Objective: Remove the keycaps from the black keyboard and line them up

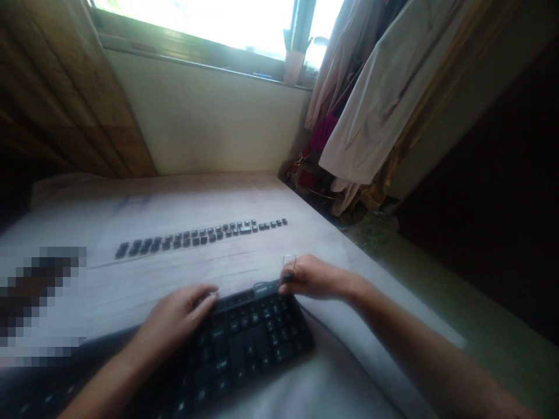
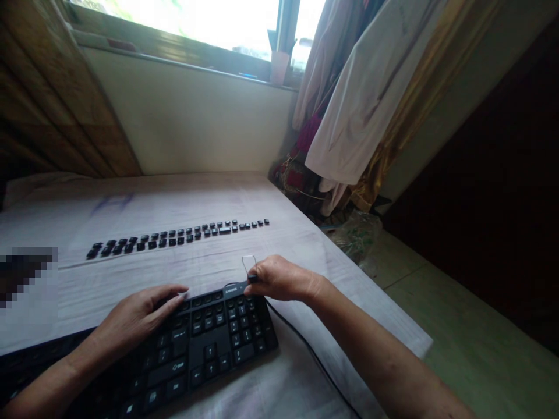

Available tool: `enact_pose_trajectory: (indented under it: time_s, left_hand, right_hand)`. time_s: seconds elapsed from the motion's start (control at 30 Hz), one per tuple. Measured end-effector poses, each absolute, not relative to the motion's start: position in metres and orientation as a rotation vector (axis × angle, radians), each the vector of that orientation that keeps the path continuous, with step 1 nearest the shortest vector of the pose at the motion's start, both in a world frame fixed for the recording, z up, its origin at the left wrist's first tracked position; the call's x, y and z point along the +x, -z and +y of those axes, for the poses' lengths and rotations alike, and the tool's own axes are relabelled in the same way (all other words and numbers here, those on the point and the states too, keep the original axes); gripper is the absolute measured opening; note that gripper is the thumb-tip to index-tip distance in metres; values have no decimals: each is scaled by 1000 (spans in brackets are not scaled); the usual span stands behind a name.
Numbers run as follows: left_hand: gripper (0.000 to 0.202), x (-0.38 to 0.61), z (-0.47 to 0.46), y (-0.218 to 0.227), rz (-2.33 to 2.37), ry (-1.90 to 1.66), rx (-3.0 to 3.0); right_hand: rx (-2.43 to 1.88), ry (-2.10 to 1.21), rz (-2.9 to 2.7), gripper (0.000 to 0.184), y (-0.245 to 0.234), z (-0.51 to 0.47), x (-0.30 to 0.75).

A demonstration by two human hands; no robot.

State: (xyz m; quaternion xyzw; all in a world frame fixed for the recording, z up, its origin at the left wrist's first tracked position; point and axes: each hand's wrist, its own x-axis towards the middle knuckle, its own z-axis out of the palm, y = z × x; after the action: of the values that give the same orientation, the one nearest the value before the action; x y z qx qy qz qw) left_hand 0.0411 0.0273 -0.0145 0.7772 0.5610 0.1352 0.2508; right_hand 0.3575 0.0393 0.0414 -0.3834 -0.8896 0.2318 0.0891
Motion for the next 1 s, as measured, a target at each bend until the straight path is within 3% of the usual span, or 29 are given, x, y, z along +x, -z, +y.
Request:
enact_pose_trajectory:
  time_s: [0.37,0.7,1.0]
  left_hand:
    - [44,44,27,10,1500,-352,2083]
    - [38,46,26,8,1461,-356,2085]
    - [36,48,24,7,1485,-440,2144]
  right_hand:
    - [-1013,-750,-2348,30,-16,30,376]
    - [-888,-697,-2215,28,-55,19,363]
    - [-1006,-908,-1949,36,-33,34,354]
